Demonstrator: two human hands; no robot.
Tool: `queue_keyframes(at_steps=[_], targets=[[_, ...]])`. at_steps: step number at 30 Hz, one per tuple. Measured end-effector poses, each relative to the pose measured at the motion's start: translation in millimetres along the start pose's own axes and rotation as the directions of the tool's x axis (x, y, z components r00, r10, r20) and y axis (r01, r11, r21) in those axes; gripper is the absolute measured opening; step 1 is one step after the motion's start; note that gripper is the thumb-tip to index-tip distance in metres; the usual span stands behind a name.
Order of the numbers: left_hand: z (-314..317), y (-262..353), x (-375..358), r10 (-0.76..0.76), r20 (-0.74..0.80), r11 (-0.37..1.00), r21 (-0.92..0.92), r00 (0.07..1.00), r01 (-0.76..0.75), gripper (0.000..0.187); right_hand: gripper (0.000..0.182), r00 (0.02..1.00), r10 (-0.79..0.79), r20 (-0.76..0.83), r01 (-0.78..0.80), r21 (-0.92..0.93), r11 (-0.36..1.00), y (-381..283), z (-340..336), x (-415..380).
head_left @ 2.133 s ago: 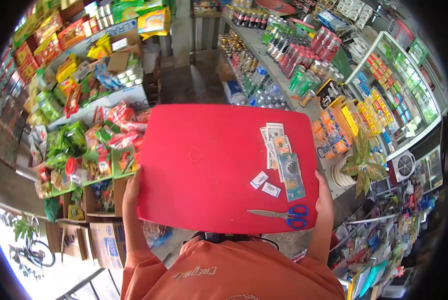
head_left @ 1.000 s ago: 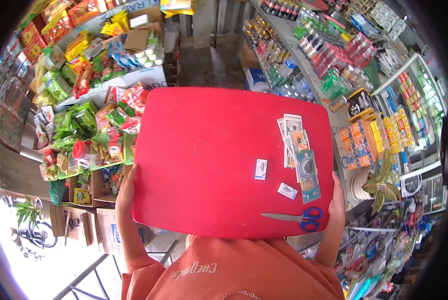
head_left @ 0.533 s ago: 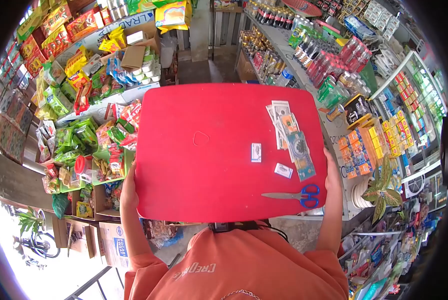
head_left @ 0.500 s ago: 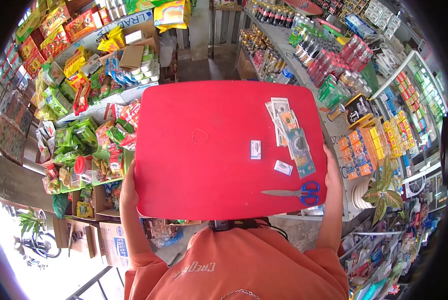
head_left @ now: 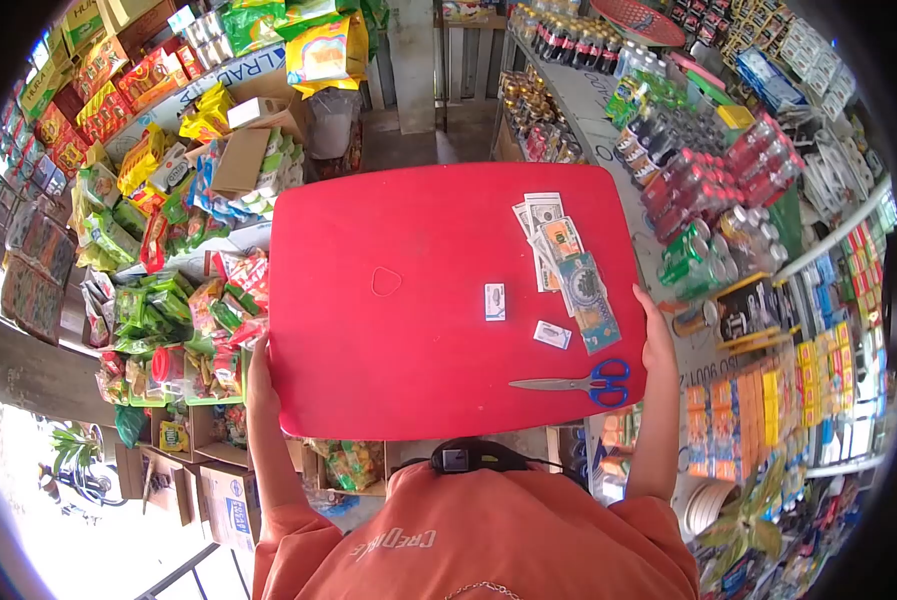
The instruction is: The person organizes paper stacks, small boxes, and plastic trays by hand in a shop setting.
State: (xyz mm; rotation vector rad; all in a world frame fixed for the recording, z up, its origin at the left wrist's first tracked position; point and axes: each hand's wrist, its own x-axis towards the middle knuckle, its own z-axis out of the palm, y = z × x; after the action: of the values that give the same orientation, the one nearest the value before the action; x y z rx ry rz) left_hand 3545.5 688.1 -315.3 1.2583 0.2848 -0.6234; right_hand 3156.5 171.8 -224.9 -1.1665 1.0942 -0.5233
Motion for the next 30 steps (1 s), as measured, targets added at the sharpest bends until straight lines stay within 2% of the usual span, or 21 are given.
queue_keyframes(at_steps=[3,6,9,12,18,22,27,30], targets=[[29,5,12,-0.049,-0.04,0.999,-0.014,0.998,0.049,0.044,0.073,0.995,0.07,0.071,-0.076,0.095,0.993,-18,8,29],[58,13,31,-0.04,-0.033,0.999,-0.017,0.999,0.039,0.045,0.07,0.999,0.04,0.016,-0.04,0.023,0.999,-20,7,76],[72,17,53,-0.047,-0.015,0.997,-0.054,0.999,0.046,0.046,0.067,0.994,0.076,0.084,-0.085,0.108,0.99,-29,17,115],[95,24,83,-0.05,-0.021,0.997,-0.058,0.999,0.049,0.047,0.064,0.989,0.128,0.076,-0.137,0.13,0.982,-50,39,133],[149,48,159,-0.067,-0.072,0.998,0.007,0.995,0.067,0.048,0.065,0.99,0.132,0.055,-0.139,0.149,0.979,-68,68,211],[178,59,227,-0.068,-0.093,0.997,0.024,0.993,0.071,0.05,0.066,0.994,0.106,0.015,-0.107,0.082,0.991,-78,83,269],[212,76,312,-0.173,0.028,0.984,-0.045,0.985,0.174,0.052,0.067,0.997,0.062,-0.046,-0.061,0.031,0.998,-120,120,313],[234,85,351,-0.113,0.053,0.994,0.006,0.992,0.113,0.055,0.063,0.993,0.107,-0.051,-0.104,0.061,0.993,-139,140,345]])
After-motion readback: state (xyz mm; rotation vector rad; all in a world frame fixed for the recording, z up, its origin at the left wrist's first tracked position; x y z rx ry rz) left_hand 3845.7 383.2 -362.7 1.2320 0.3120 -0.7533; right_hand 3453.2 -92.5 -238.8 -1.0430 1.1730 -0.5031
